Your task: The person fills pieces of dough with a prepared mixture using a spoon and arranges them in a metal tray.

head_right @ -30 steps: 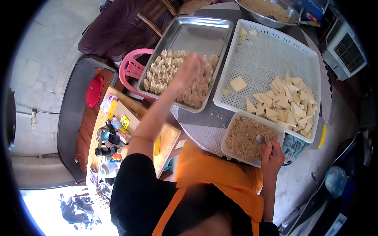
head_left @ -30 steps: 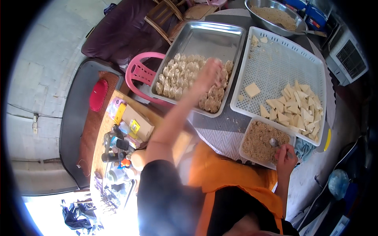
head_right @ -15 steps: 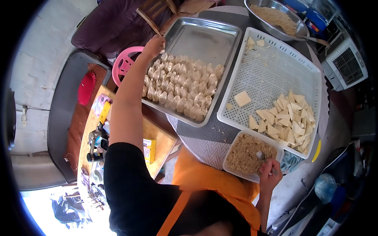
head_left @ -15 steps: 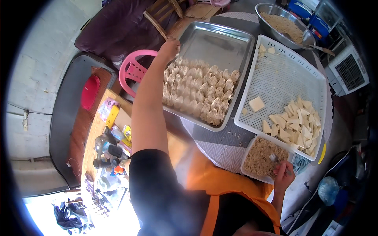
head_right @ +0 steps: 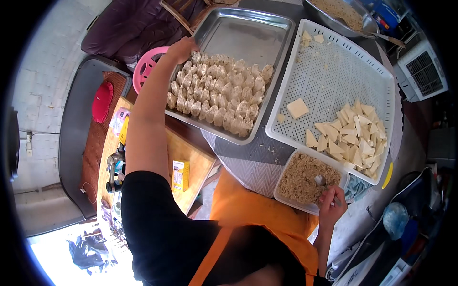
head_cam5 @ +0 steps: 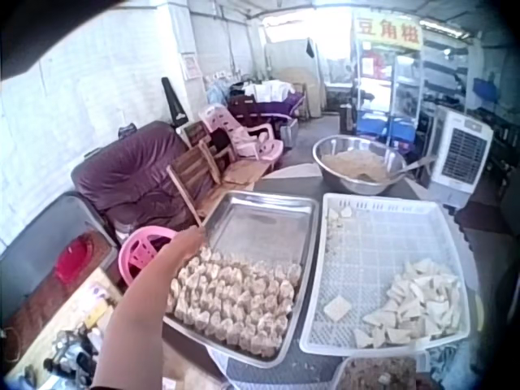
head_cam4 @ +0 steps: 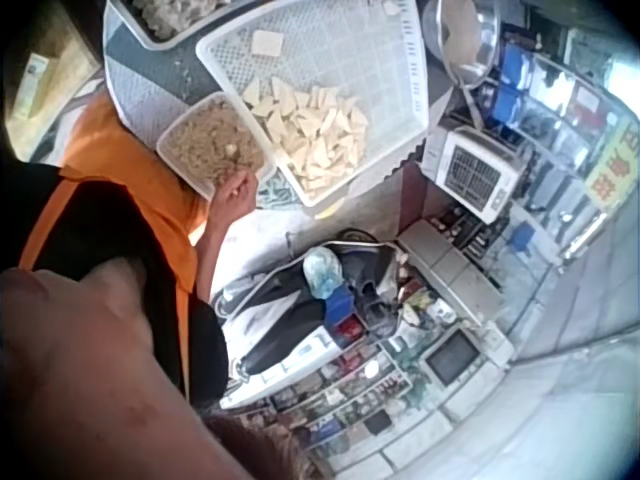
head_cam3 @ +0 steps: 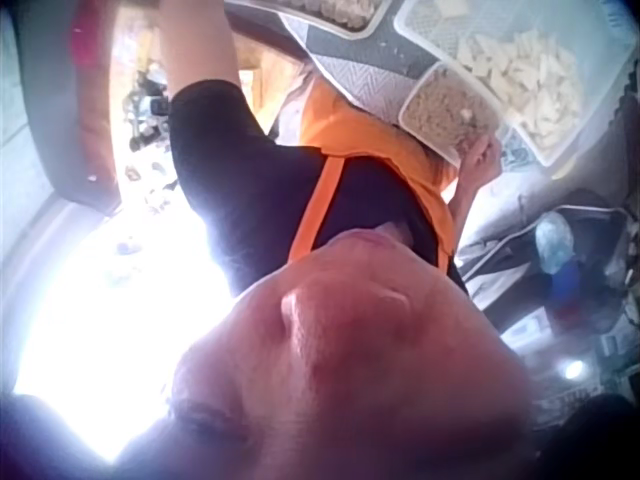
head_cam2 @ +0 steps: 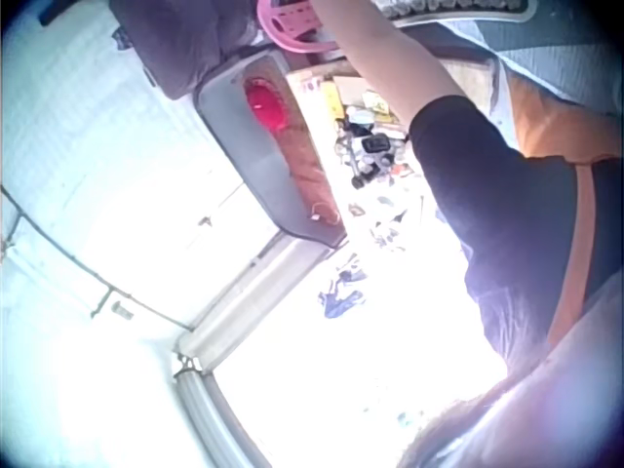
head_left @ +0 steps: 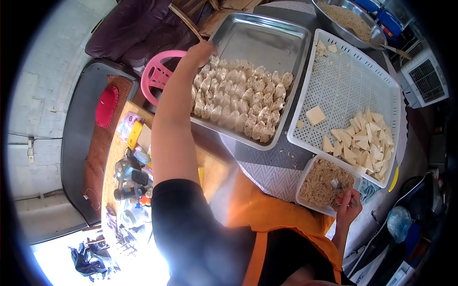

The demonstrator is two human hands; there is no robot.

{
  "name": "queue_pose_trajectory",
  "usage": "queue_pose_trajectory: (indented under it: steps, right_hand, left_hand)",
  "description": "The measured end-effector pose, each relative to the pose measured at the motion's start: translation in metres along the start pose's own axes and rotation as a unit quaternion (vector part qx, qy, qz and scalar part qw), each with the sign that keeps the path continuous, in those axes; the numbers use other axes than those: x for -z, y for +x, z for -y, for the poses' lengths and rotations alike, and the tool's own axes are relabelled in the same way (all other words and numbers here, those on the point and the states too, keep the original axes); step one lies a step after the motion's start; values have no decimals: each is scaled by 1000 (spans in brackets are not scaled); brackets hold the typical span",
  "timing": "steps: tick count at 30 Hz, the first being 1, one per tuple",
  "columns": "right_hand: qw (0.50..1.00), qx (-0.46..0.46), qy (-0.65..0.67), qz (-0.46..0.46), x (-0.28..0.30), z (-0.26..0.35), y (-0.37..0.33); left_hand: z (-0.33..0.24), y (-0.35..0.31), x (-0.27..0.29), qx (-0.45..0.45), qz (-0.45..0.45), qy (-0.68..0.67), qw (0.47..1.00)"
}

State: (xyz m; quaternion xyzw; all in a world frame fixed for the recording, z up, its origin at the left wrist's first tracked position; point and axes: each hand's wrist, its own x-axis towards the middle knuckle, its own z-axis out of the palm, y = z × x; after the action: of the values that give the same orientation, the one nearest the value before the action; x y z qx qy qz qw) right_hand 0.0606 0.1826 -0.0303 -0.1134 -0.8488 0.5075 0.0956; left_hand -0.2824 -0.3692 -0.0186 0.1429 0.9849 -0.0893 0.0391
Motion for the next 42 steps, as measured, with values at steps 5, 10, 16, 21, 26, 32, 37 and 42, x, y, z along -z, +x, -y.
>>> queue_pose_trajectory:
  steps: [5, 10, 16, 21, 26, 32, 37, 42]
  right_hand:
    - [1000, -14, 6, -6, 1, -1, -1]
    - [999, -9, 40, 3, -3, 4, -2]
    - [998, 8, 68, 3, 2, 2, -2]
    - [999, 0, 46, -10, -1, 3, 1]
    - [998, 63, -6, -30, 1, -7, 2]
    - [998, 56, 17, -6, 7, 11, 1]
    - [993, 118, 11, -22, 8, 12, 1]
    - [992, 126, -6, -20, 10, 13, 1]
  left_hand:
    - [-29, -10, 9, 0, -30, 48, 998]
    - [-13, -27, -2, 86, -159, -11, 984]
    - [-59, -51, 11, 122, -301, -690, 646]
    - [-165, -113, 43, 152, -126, -809, 554]
    - [-276, -125, 48, 68, -26, -904, 421]
    - [-377, -130, 64, 30, 44, -935, 350]
    - [-418, -148, 63, -1, 127, -921, 368]
    - [-432, -164, 73, 72, 170, -901, 392]
